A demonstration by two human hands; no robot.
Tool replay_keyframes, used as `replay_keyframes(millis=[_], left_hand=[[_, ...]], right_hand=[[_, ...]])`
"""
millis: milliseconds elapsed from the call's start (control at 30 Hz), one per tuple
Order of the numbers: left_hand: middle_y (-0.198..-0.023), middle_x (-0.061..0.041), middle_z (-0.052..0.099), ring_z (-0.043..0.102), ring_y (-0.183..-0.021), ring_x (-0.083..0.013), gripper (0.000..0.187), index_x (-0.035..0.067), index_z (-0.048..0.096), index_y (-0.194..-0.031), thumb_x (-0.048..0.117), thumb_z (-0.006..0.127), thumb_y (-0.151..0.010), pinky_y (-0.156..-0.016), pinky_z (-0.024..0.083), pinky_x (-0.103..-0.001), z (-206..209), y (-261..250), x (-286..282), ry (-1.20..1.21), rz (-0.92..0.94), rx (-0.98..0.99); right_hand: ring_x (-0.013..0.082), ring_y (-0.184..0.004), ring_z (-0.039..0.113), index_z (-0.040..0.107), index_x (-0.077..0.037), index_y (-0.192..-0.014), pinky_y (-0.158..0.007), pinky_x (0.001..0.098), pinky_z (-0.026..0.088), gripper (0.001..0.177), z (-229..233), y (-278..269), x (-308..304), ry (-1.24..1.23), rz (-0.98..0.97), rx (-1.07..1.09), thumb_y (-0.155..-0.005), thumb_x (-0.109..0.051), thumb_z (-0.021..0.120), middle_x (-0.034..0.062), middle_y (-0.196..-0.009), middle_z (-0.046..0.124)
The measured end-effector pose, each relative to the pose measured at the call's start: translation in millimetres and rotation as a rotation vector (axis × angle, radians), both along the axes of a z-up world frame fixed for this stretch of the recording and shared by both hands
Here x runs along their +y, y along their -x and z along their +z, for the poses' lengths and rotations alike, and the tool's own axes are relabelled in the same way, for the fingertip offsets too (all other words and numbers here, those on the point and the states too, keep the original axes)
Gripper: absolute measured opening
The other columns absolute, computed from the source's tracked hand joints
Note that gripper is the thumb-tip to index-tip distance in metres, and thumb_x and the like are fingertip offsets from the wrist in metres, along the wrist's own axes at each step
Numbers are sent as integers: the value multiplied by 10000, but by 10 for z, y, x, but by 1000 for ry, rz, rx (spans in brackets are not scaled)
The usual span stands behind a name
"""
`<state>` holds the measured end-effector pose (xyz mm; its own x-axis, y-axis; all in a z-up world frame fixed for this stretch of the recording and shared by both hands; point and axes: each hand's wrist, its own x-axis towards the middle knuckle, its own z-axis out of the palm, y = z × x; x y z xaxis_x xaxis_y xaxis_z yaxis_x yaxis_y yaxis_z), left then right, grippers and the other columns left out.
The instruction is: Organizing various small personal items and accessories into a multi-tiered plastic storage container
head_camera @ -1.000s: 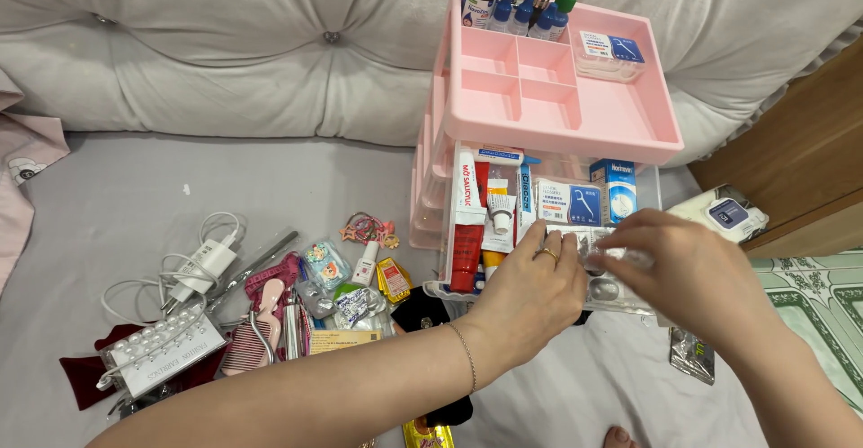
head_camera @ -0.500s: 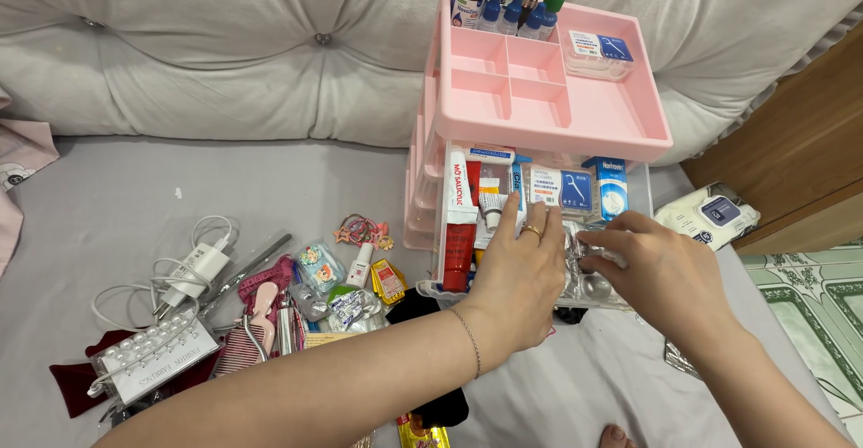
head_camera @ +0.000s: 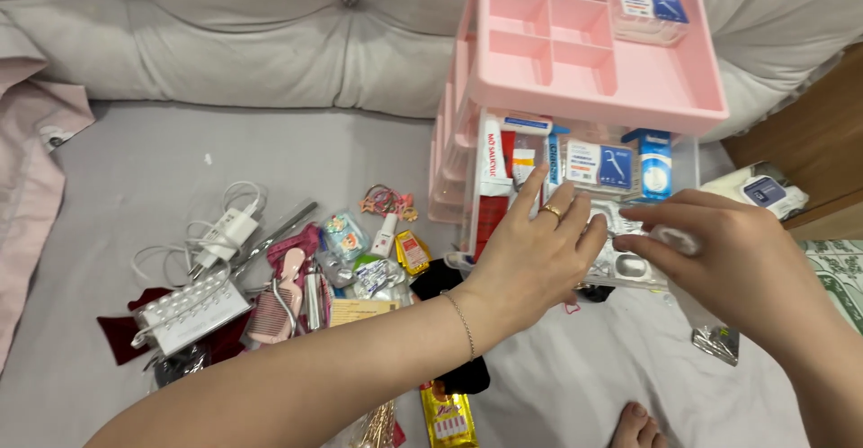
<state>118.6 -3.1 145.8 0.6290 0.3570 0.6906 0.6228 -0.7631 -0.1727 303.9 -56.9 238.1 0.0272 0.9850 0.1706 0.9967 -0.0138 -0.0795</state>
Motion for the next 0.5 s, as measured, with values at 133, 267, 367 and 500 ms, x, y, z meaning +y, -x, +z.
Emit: replay_keyframes(millis=[133, 267, 367, 500], left_hand=[[-1287, -97, 616, 546, -1271, -273, 1119, 147, 594, -1291, 776, 892, -414, -1250, 301, -579, 43, 140, -3, 59, 33, 12], [-1387, -96, 585, 508, -1362, -279, 956, 158, 605, -1245, 766, 863, -554, -1249, 280, -560, 222, 610, -125, 156, -41, -72], [-1282, -112, 578, 528, -1258, -320, 554, 121, 611, -1115, 548, 785, -809, -1118, 352, -506, 291, 1014, -179, 222, -194, -262], [-1025, -141, 576, 573, -970, -325, 286, 77, 574, -936, 321, 721, -917, -871, 467, -444, 219, 1414, -162, 313, -256, -465]], right_hand=[[167, -648, 680, 842, -189, -914, -671, 322, 496, 208, 28, 223, -84, -1, 129, 121, -768, -337, 830, -45, -804, 807], [70, -596, 739, 857, -208, -776, -636, 255, 532, 153, 69, 433, -213, 45, 250, 242, -750, -358, 835, -111, -718, 849], [12, -644, 830, 906, -295, -796, -673, 210, 597, 155, -150, 546, -287, 290, 270, 347, -709, -422, 894, -168, -731, 926], [57, -1011, 613, 735, -519, -1168, -900, 239, 474, 352, -221, 1042, -260, 1038, 144, -90, -866, -699, 749, -188, -925, 747]])
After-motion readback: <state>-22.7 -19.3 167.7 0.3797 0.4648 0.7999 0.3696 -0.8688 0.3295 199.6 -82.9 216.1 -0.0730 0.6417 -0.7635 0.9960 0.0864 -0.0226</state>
